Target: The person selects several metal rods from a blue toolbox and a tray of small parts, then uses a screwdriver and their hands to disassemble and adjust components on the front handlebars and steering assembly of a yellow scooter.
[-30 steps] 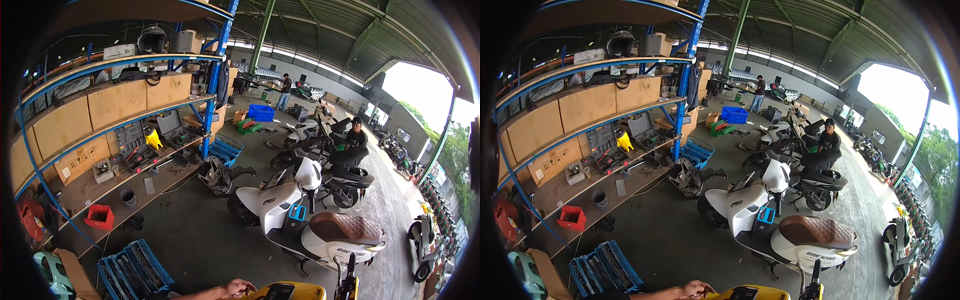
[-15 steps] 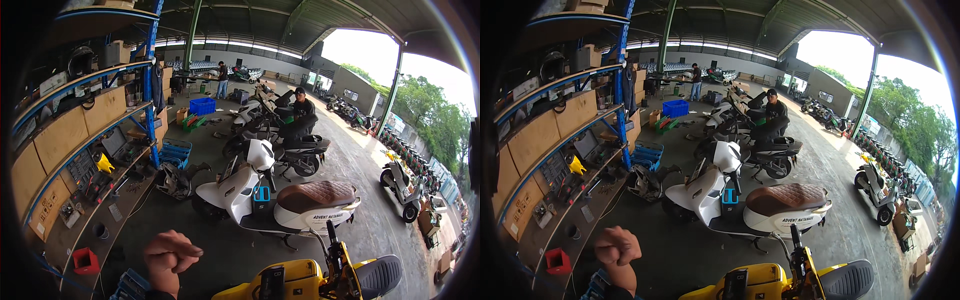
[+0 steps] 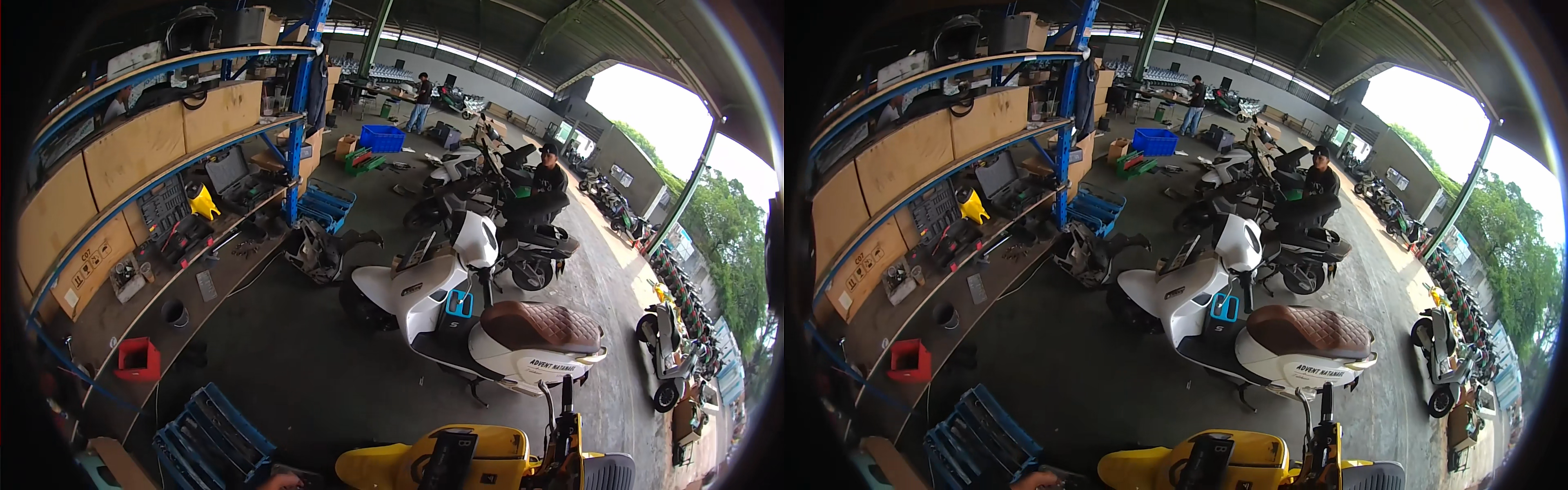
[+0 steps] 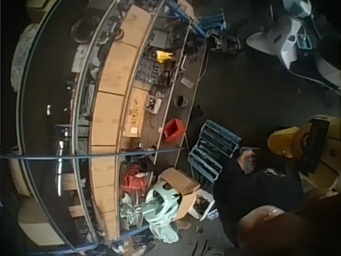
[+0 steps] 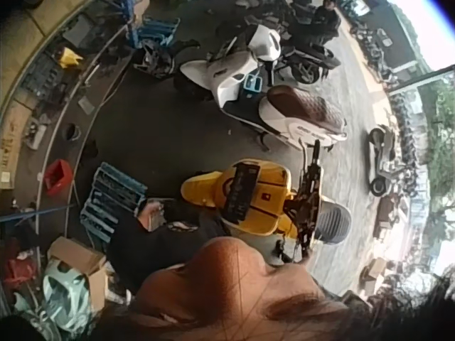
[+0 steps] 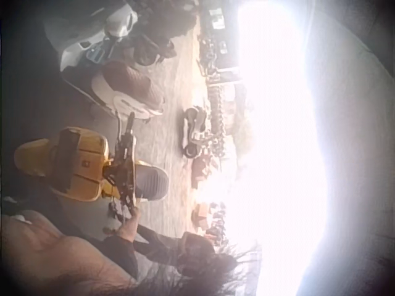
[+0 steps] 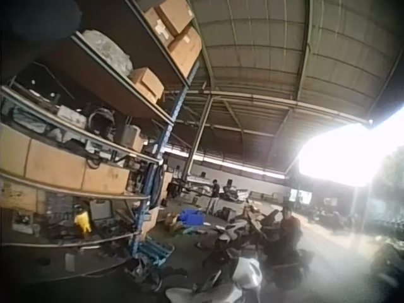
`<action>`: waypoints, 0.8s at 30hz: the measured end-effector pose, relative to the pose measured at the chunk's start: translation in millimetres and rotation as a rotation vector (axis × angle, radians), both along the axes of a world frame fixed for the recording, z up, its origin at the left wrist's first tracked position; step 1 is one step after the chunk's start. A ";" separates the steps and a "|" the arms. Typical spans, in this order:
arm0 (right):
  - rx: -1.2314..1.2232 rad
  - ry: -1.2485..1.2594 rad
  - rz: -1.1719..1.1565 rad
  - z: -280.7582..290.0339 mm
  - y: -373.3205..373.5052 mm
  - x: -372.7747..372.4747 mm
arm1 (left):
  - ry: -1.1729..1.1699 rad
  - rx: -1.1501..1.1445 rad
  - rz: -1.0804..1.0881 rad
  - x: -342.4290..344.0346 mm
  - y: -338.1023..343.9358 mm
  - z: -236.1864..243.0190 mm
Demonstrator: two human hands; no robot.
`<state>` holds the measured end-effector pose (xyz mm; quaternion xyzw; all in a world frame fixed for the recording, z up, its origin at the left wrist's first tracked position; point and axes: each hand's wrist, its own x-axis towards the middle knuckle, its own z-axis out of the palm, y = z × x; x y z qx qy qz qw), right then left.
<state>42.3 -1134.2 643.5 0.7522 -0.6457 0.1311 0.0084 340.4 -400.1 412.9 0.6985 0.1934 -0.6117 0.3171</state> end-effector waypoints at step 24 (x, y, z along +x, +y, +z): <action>0.072 0.044 -0.271 -6.4 37.7 -105.4 | -2.516 -0.841 0.294 285.1 -173.9 482.3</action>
